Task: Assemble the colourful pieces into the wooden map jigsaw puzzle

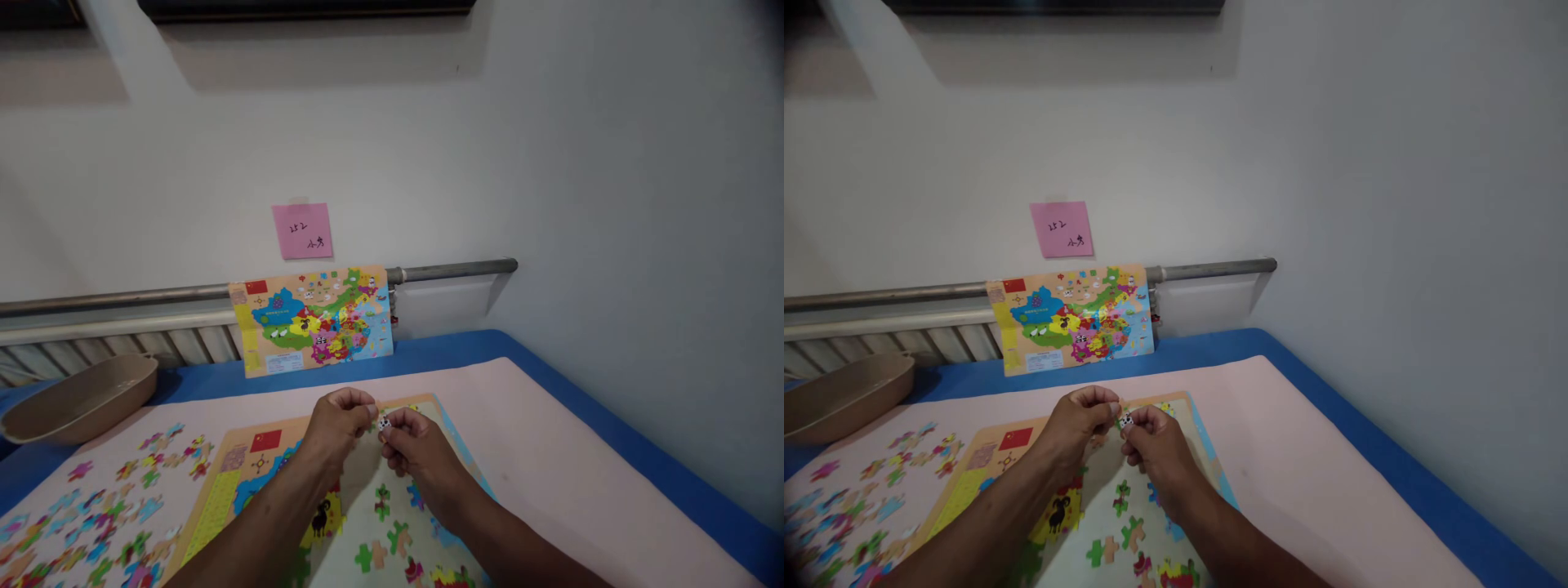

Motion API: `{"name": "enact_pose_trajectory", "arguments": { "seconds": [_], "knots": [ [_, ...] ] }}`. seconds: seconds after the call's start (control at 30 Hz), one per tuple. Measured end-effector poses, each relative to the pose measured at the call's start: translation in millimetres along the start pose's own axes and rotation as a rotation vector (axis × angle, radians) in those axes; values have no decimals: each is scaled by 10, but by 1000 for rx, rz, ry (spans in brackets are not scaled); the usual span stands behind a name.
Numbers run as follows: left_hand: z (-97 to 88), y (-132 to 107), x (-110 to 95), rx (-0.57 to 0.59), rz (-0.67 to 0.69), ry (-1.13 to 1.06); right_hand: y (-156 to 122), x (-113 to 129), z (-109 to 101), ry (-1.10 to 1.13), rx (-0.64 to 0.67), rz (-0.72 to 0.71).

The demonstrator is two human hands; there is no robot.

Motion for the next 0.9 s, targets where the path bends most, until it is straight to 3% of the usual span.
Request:
{"name": "enact_pose_trajectory", "arguments": {
  "seconds": [0.67, 0.9],
  "knots": [
    [-12, -1, -37, 60, 100, 113, -23, 34, -10, -11, -10, -31],
    [9, -10, -26, 27, 9, -23, 7, 23, -27, -46, -10, -42]
  ]
}}
Point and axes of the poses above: each hand's wrist, its own y-axis towards the middle knuckle, its own z-axis out of the palm, x = y × z, the point moved 2 cm from there along y, towards the middle knuckle, and after that the axes turned 13 degrees about -x, right-handed, at the moved point
